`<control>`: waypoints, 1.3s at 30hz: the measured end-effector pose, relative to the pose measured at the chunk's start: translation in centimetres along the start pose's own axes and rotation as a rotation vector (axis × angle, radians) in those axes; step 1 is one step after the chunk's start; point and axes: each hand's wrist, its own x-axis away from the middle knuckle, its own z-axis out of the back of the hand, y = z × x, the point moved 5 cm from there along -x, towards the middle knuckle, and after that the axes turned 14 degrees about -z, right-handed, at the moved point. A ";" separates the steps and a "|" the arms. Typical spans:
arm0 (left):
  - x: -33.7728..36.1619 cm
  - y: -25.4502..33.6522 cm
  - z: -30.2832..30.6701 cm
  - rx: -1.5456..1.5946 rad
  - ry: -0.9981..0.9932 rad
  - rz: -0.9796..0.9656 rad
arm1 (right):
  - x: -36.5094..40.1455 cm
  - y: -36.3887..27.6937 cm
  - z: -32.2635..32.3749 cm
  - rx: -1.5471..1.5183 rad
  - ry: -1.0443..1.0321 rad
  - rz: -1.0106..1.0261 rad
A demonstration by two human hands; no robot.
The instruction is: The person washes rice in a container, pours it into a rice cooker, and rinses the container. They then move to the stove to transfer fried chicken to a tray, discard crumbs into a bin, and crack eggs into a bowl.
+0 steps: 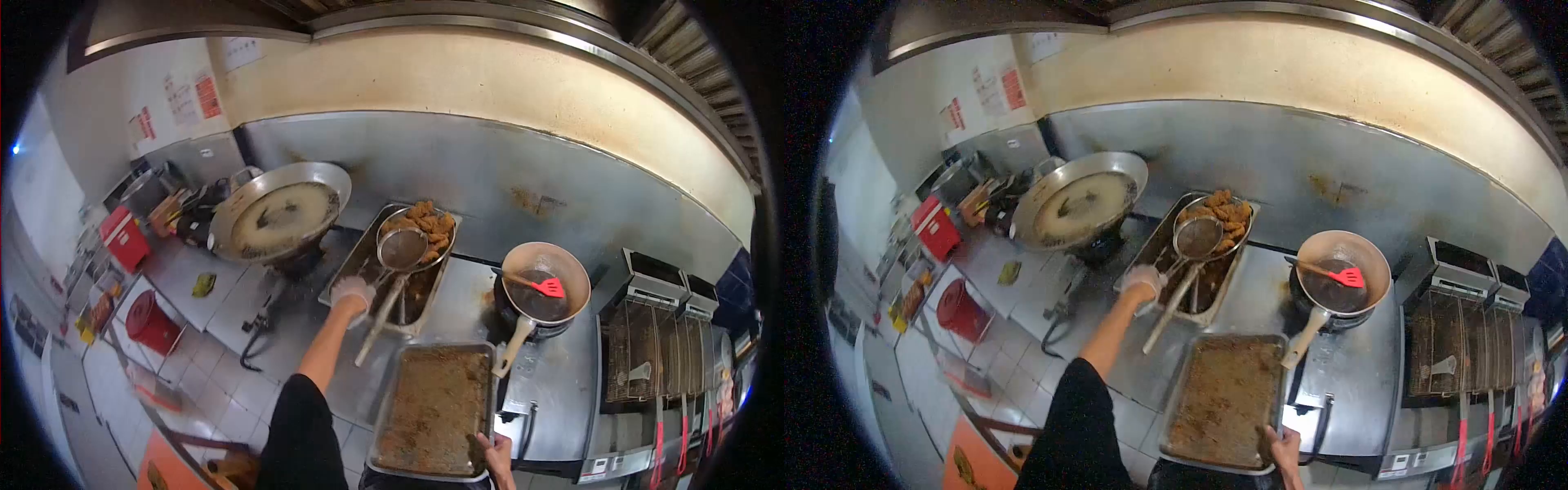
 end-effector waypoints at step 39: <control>3.6 -3.2 -5.3 0.102 0.048 -0.606 | 4.4 5.4 -9.3 -0.222 0.486 -0.126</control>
